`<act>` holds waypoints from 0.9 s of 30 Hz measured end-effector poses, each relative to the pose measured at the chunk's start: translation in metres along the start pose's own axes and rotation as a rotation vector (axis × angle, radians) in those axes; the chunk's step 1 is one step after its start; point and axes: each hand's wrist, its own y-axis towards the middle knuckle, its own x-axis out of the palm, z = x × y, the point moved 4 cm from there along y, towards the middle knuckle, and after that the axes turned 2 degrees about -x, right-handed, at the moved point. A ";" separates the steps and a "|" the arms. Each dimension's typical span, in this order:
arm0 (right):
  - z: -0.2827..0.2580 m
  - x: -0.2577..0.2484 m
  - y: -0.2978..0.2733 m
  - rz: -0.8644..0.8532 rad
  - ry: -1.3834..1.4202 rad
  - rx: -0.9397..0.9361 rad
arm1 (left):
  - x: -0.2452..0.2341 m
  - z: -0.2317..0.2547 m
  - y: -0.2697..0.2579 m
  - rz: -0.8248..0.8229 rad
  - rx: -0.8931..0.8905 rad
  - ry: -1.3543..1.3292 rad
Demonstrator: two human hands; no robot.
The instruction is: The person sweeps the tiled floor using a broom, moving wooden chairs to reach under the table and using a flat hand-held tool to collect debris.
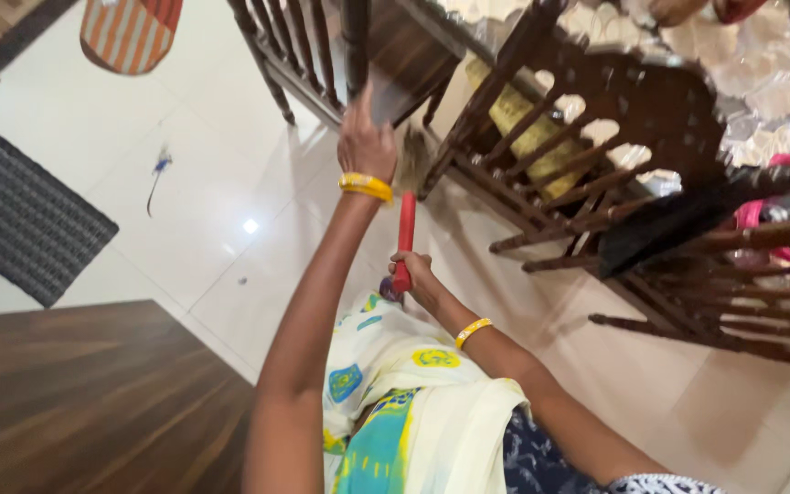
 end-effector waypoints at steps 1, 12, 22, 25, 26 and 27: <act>-0.012 0.008 0.010 -0.001 0.063 0.036 | -0.009 0.021 0.023 0.108 0.141 0.067; -0.036 0.015 0.036 0.020 0.122 0.126 | 0.023 0.019 0.201 0.210 0.156 0.381; 0.000 0.033 0.011 0.179 0.110 0.136 | 0.039 0.013 0.274 0.061 0.309 -0.041; 0.019 0.051 0.012 0.147 0.055 0.168 | 0.047 0.005 0.276 0.078 0.367 -0.061; 0.023 0.056 0.011 0.201 0.023 0.132 | 0.048 0.003 0.274 0.050 0.372 -0.082; 0.027 0.060 0.009 0.255 -0.009 0.096 | 0.046 0.001 0.271 0.022 0.377 -0.104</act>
